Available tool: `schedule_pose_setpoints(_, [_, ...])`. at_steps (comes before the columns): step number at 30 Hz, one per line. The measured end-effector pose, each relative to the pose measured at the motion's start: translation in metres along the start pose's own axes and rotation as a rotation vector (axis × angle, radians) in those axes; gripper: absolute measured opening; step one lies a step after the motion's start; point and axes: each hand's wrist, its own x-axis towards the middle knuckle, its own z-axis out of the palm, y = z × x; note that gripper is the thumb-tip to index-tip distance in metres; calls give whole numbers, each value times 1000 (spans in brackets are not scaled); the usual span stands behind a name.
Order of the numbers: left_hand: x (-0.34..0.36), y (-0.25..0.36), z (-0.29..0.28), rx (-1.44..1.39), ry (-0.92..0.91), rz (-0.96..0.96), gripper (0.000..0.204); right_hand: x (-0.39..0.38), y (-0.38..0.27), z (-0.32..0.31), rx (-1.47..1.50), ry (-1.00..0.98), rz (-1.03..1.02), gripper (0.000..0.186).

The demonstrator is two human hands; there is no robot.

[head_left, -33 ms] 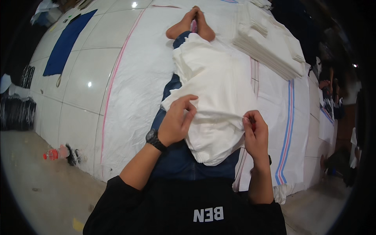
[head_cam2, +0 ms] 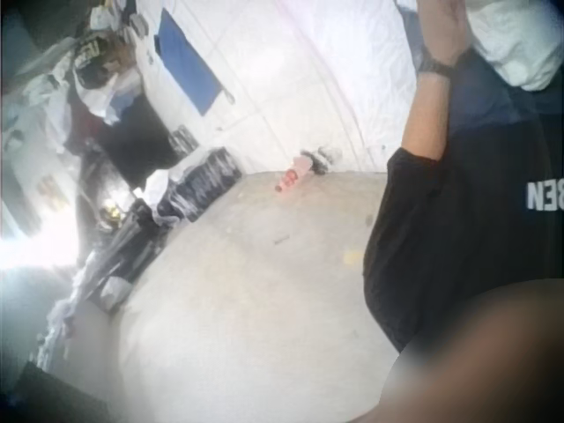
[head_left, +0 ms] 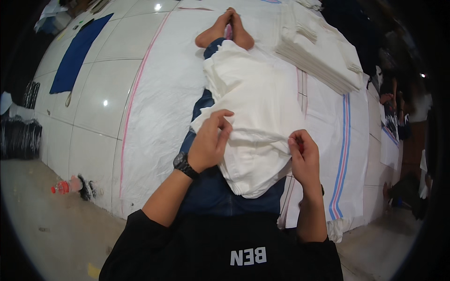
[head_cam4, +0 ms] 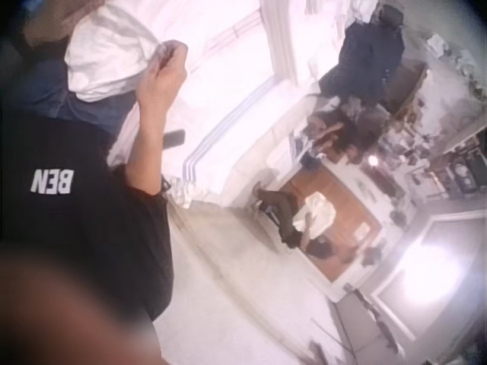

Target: The person sits on the floor and folds white shirts, then uses small scissors to trim loose threads from the collars and edges. The person handles shirts one at a time, smoothing them before cutting.

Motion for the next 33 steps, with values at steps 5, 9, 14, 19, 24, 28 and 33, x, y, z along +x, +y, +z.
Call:
schedule_pose_setpoints(5, [24, 7, 0, 263, -129, -35, 33, 4, 3, 13, -246, 60, 43, 18])
schedule_pose_setpoints(9, [14, 18, 11, 311, 236, 226, 27, 0, -9, 15, -438, 259, -216, 27])
schedule_pose_setpoints(14, [-2, 28, 38, 62, 161, 174, 26, -7, -28, 15, -231, 230, -404, 44])
schedule_pose_setpoints(19, [5, 25, 58, 114, 163, 167, 26, 0, -26, 31, 264, 55, -230, 40])
schedule_pose_setpoints(24, [11, 18, 61, 196, 161, 203, 14, 5, -11, 34, 135, 30, -93, 29])
schedule_pose_setpoints(28, [12, 12, 52, 100, 115, 169, 16, -1, -9, 36, -89, 67, -328, 29])
schedule_pose_setpoints(33, [11, 13, 43, -87, 33, -4, 15, -10, -15, 39, -361, 105, -452, 34])
